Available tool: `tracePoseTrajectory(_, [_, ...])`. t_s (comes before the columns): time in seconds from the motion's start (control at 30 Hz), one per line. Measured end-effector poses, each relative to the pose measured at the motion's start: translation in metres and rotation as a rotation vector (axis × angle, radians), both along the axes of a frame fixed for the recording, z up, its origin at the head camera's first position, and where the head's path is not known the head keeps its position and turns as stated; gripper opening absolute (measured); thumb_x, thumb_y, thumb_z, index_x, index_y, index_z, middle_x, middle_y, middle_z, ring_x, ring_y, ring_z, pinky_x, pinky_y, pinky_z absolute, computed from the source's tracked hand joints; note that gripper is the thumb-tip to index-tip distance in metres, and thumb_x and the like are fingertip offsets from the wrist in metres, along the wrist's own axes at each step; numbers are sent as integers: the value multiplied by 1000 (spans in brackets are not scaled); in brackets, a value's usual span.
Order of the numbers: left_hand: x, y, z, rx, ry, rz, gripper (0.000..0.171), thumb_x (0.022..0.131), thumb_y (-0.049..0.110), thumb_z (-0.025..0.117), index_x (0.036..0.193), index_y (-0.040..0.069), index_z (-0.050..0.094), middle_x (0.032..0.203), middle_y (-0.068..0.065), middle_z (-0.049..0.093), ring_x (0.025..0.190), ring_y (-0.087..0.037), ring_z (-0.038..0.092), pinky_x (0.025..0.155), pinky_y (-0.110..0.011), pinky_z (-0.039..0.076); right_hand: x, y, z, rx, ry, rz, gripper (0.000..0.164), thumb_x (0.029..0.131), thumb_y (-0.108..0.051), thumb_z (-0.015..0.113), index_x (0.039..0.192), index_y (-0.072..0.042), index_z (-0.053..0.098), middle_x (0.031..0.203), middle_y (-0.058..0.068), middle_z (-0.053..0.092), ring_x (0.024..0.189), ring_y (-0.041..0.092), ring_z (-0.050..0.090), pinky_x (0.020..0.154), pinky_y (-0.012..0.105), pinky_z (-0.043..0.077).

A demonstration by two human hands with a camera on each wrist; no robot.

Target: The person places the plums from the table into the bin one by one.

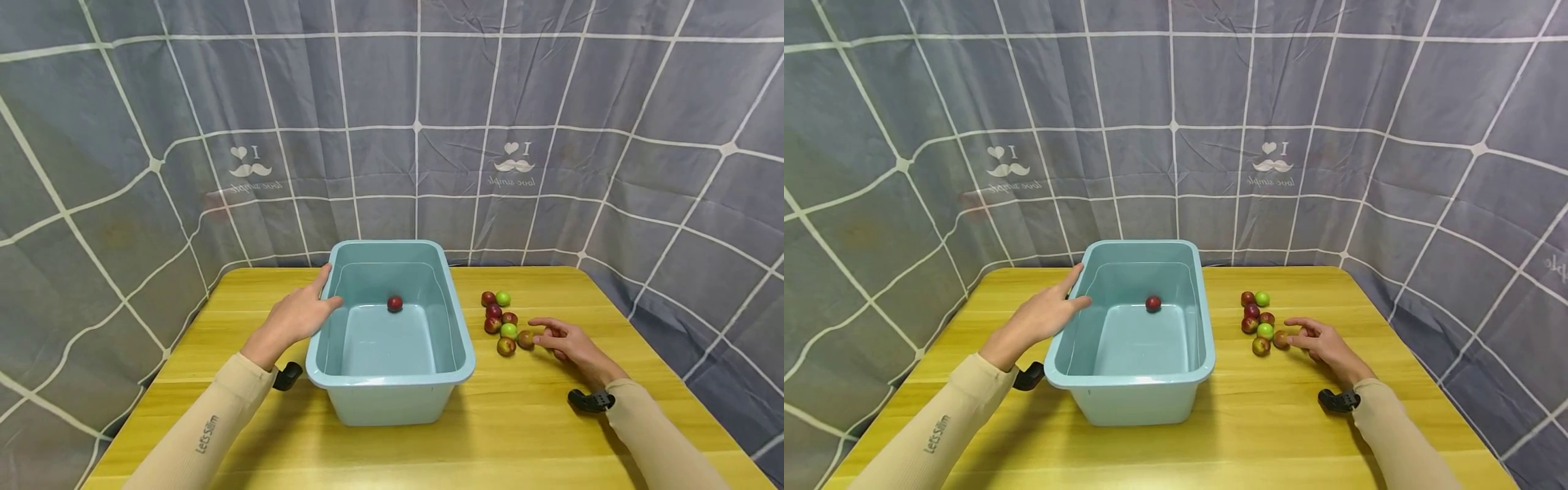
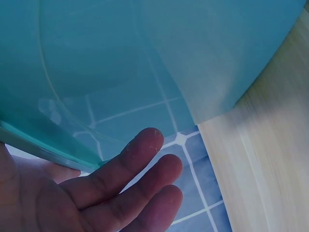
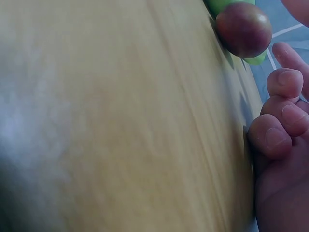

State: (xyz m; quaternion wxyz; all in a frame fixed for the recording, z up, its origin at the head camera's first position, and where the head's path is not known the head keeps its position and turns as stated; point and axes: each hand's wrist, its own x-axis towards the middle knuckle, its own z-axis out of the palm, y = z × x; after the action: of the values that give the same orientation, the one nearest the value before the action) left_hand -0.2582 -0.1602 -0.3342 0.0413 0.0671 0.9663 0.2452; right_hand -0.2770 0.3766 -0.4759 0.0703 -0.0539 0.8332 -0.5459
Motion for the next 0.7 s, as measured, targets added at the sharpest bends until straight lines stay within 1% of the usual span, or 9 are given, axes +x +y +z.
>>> tracePoseTrajectory(0.1, [0, -1, 1, 8, 1, 4, 81, 98, 54, 42, 164, 28, 1, 153, -19, 47, 122, -39, 59, 77, -47, 49, -2, 1, 1, 19, 6, 16, 55, 97, -26, 67, 142, 1, 51, 82, 2, 49, 55, 19, 34, 53, 31, 36])
tracePoseTrajectory(0.3, [2, 0, -1, 22, 1, 2, 80, 99, 55, 41, 164, 28, 2, 155, -18, 44, 126, -42, 57, 80, -50, 50, -2, 3, -1, 55, 17, 17, 55, 94, -24, 71, 139, 2, 54, 82, 2, 51, 54, 12, 37, 52, 28, 36])
tracePoseTrajectory(0.5, [2, 0, -1, 25, 8, 2, 81, 99, 53, 42, 164, 26, 2, 152, -20, 48, 119, -39, 60, 74, -45, 50, 0, 0, 3, 58, 20, 18, 56, 93, -23, 73, 138, 4, 54, 81, 2, 50, 56, 10, 37, 53, 27, 37])
tracePoseTrajectory(0.7, [3, -1, 1, 6, 15, -1, 81, 99, 53, 42, 164, 26, 3, 153, -19, 47, 122, -40, 59, 79, -49, 50, 2, 0, 4, 68, -2, 21, 56, 93, -23, 73, 138, 4, 54, 79, 1, 49, 56, 11, 37, 54, 28, 37])
